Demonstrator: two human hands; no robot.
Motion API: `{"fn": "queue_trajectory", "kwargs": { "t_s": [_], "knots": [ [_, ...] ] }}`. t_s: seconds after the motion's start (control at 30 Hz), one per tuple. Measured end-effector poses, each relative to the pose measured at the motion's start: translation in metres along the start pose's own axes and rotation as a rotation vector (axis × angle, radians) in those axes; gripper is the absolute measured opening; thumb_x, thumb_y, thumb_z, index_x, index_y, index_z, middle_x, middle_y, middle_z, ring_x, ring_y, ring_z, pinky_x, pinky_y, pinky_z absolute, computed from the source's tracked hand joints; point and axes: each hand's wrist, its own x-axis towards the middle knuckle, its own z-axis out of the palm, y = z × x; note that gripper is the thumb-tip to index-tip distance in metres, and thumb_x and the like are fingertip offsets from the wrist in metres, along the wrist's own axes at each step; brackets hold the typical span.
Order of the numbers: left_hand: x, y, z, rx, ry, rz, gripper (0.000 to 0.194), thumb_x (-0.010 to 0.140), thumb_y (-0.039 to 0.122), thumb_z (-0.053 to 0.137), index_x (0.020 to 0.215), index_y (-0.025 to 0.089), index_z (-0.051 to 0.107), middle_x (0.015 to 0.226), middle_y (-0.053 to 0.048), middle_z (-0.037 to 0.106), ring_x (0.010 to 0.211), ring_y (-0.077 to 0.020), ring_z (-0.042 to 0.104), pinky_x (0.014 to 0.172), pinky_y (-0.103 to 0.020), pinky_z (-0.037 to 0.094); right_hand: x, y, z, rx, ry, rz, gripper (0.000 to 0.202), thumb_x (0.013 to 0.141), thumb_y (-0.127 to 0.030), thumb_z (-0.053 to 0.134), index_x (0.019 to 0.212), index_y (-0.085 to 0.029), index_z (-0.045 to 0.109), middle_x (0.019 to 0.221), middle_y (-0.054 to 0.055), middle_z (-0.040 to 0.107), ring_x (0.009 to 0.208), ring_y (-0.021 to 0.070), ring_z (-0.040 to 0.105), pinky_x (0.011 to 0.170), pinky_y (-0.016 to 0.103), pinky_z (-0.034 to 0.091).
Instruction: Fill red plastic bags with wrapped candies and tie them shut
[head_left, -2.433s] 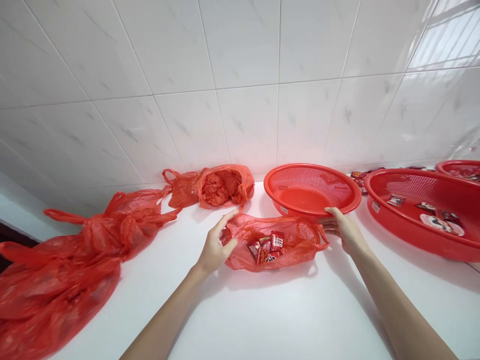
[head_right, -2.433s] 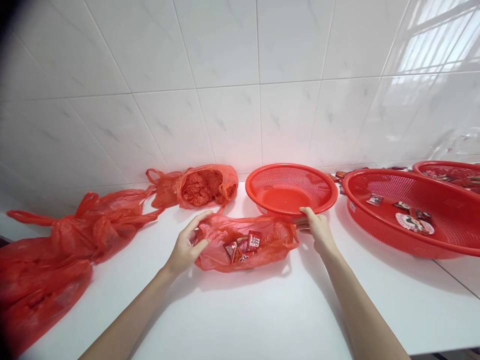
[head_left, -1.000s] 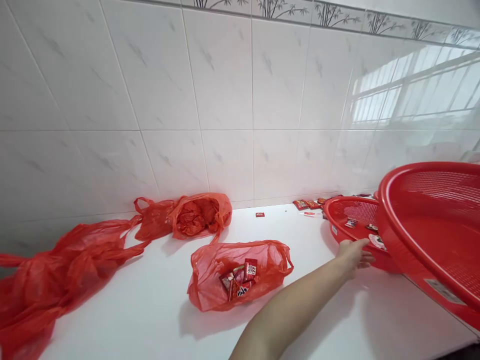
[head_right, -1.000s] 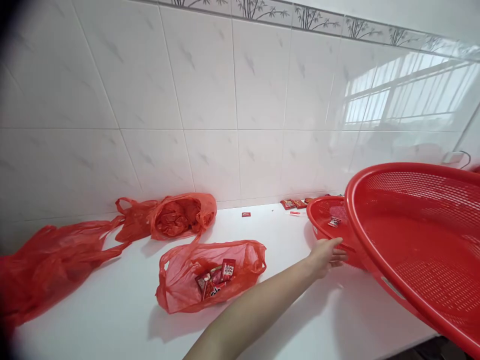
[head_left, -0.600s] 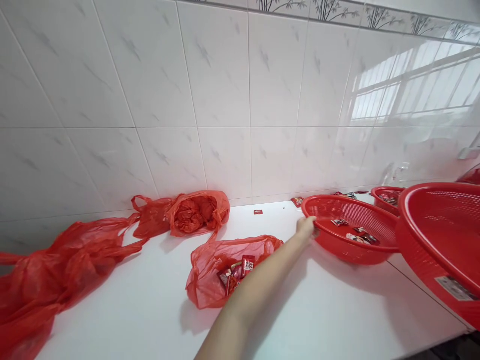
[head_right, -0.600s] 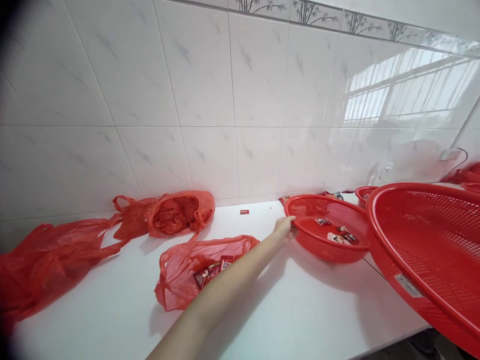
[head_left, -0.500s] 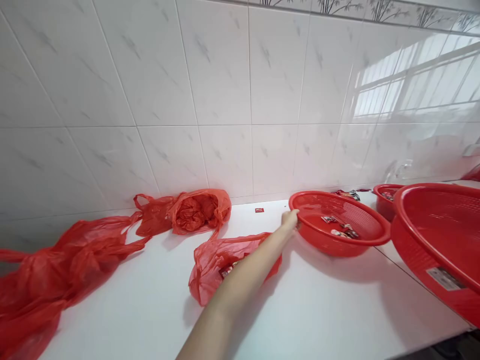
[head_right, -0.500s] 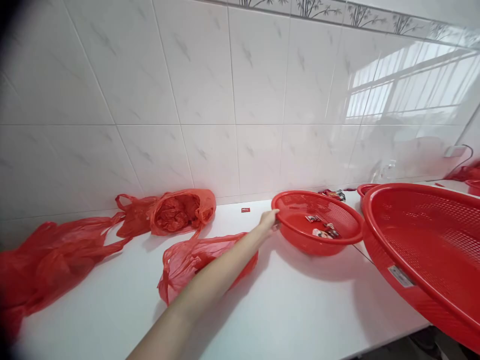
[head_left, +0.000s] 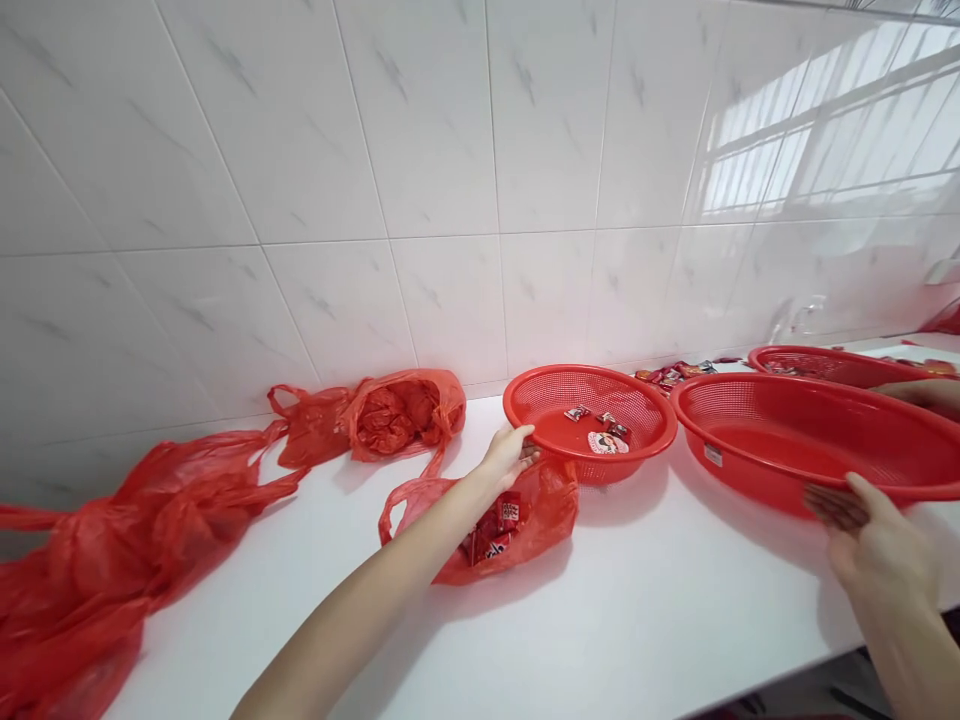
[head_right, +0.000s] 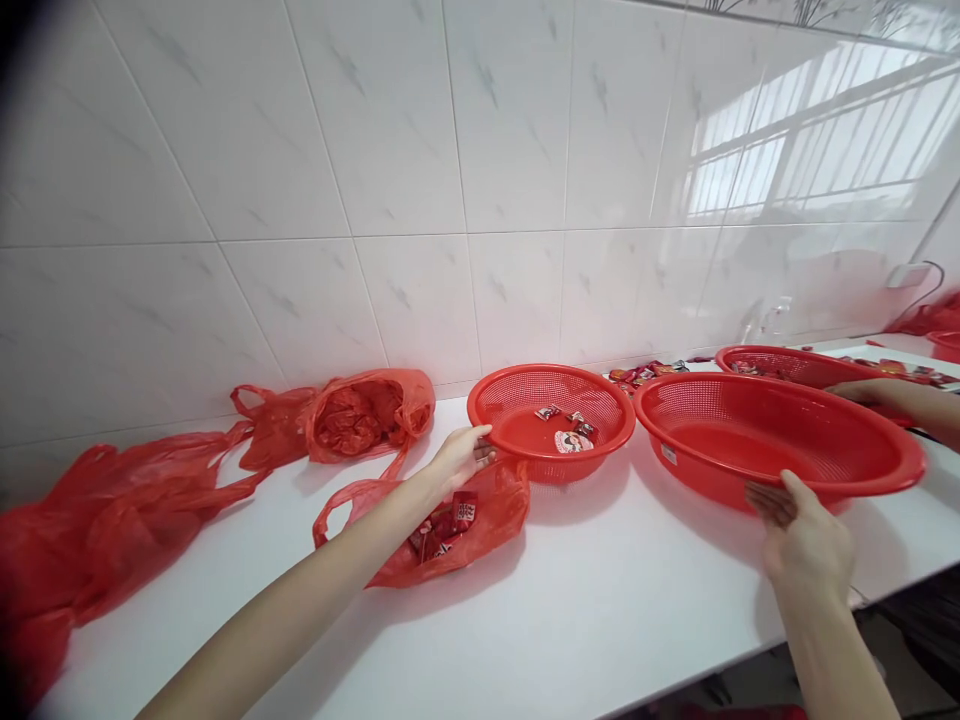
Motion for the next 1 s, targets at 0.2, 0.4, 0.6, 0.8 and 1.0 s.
{"fn": "queue_trajectory", "kwargs": {
  "t_s": [0.2,0.4,0.6,0.8,1.0],
  "knots": [
    [-0.023,0.004,-0.019,0.007,-0.023,-0.001,0.022,0.084,0.003,0.059,0.066,0.016,0.058,0.060,-0.001,0.064,0.051,-0.0080,0.059,0.055,-0.016,0.049,-0.021,0.007,0.004,-0.266,-0.294,0.282,0.020,0.080,-0.032,0.062,0.063,-0.024,0.070,0.072,0.015,0.073,0.073,0.0291,0.073,0.065,0.041,0.059],
    [-0.037,0.004,-0.029,0.037,-0.119,-0.012,0.019,0.081,0.003,0.057,0.069,0.015,0.066,0.070,-0.006,0.071,0.064,-0.0113,0.067,0.062,-0.018,0.053,-0.028,0.010,0.006,-0.311,-0.490,0.309,0.026,0.078,-0.041,0.065,0.064,-0.021,0.074,0.080,0.019,0.074,0.081,0.0311,0.074,0.069,0.041,0.061],
    [-0.044,0.004,-0.029,0.113,-0.153,0.028,0.019,0.078,0.003,0.057,0.065,0.014,0.064,0.077,-0.009,0.073,0.074,-0.0146,0.070,0.072,-0.023,0.053,-0.062,-0.001,0.038,-0.282,-0.537,0.089,0.018,0.061,-0.036,0.077,0.064,-0.019,0.074,0.076,0.010,0.073,0.077,0.0239,0.069,0.081,0.038,0.057],
    [-0.065,0.017,-0.044,0.241,-0.154,0.144,0.022,0.076,0.008,0.063,0.095,0.017,0.069,0.100,-0.007,0.074,0.095,-0.0159,0.069,0.088,-0.026,0.051,-0.116,-0.004,0.080,-0.391,-0.955,-0.308,0.024,0.077,-0.046,0.073,0.081,-0.022,0.073,0.082,0.006,0.075,0.081,0.0235,0.070,0.080,0.037,0.057],
    [-0.094,0.026,-0.083,0.633,-0.430,0.186,0.019,0.082,0.024,0.064,0.098,0.018,0.072,0.104,-0.008,0.074,0.092,-0.0184,0.069,0.084,-0.030,0.053,-0.153,0.004,0.118,-0.476,-1.547,-0.588,0.020,0.093,-0.033,0.055,0.083,-0.021,0.068,0.081,0.004,0.073,0.073,0.0184,0.067,0.069,0.031,0.054]
  ]
}}
